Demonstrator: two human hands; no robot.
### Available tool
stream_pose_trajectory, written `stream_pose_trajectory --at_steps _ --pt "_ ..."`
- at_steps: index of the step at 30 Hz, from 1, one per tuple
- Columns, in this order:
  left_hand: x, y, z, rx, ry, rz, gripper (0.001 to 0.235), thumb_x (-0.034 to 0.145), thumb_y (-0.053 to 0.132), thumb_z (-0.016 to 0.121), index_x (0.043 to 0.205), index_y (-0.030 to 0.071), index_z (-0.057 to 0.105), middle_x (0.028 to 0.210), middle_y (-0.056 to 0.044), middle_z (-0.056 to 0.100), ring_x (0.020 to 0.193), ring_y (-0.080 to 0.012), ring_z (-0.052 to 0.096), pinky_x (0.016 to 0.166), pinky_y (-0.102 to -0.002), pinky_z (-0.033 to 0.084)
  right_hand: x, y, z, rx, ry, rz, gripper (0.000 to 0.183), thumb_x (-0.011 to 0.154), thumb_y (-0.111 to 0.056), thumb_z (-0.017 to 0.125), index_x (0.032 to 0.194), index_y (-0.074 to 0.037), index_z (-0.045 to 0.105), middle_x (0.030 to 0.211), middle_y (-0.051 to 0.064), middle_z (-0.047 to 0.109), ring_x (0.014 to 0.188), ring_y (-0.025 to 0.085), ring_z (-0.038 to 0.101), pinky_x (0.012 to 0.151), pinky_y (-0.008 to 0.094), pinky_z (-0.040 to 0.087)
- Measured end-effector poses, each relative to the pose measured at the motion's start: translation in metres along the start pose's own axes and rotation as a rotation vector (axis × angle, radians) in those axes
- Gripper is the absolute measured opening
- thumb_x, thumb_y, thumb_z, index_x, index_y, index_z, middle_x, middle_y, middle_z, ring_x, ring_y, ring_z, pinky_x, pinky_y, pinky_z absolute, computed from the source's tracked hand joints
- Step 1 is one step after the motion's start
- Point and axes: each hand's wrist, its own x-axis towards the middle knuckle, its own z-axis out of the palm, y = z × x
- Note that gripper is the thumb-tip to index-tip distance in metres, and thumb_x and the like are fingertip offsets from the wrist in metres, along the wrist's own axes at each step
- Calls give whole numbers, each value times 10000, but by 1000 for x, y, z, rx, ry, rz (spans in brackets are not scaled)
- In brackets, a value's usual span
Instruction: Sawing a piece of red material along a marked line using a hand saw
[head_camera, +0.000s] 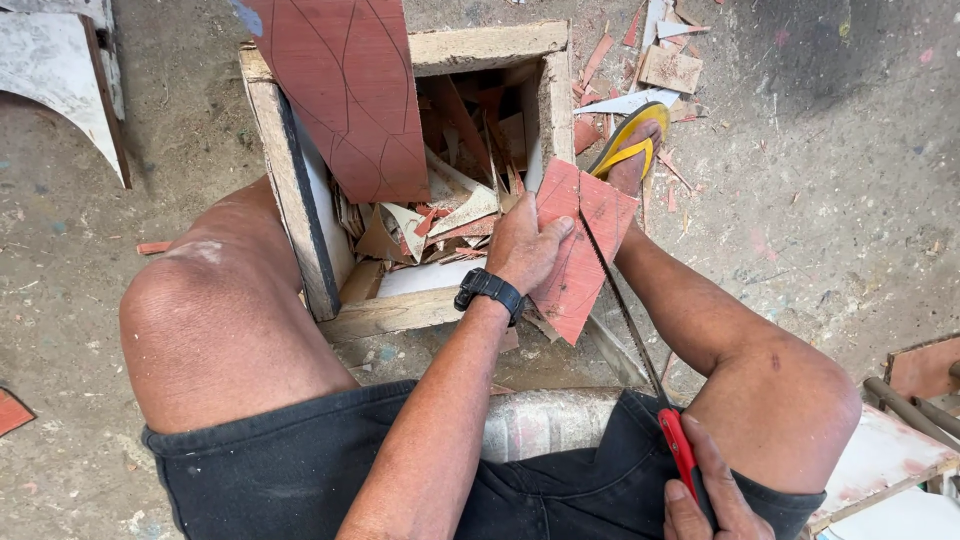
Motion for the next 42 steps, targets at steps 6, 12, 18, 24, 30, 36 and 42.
stream_pose_trajectory --at_steps 6,12,18,24,30,36,42 --pt "-2 0 4 7 43 -7 263 845 351 651 952 125 568 901 -105 733 857 -340 689 755 -452 492 -4 -92 -7 -284 -163 281 619 929 -248 557 1475 -537 605 649 196 787 515 291 747 635 311 609" --pt "-2 -1 5 5 51 -4 274 842 356 661 897 122 529 842 -108 708 800 -345 664 716 -457 467 12 -81 11 -202 -212 138 685 925 -234 574 1559 -485 509 508 181 651 439 272 613 566 340 575" --pt "1 -7 10 22 87 65 260 847 338 655 928 109 563 904 -144 742 838 -378 689 737 -479 491 31 -87 28 96 -366 45 622 984 -213 495 1599 -301 468 649 109 506 464 201 439 463 338 435" --pt "-1 -6 10 -21 91 51 271 846 361 662 899 120 549 848 -103 728 797 -333 684 721 -452 484 54 -75 55 -41 -319 -278 662 933 -174 541 1584 -199 424 1445 -15 638 888 126 670 910 228 460" --pt "-4 -1 5 -29 78 39 278 827 360 644 917 109 565 830 -115 710 773 -327 670 715 -448 477 94 -85 64 -49 -301 -559 586 972 -197 492 1540 -65 429 1594 86 476 1462 181 441 1208 297 253" --pt "-16 11 -8 -124 30 57 351 899 316 681 1049 12 595 1025 -310 688 1127 -493 647 940 -567 526 101 -127 76 -72 -315 -307 623 934 -170 534 1549 -251 472 1509 164 551 1365 409 511 1122 571 408" --pt "-12 8 -2 -135 20 52 339 900 300 696 1089 36 597 1052 -285 693 1147 -473 646 954 -559 525 108 -119 81 -46 -319 -285 634 938 -205 520 1561 -296 453 1564 128 505 1383 414 497 1108 572 411"
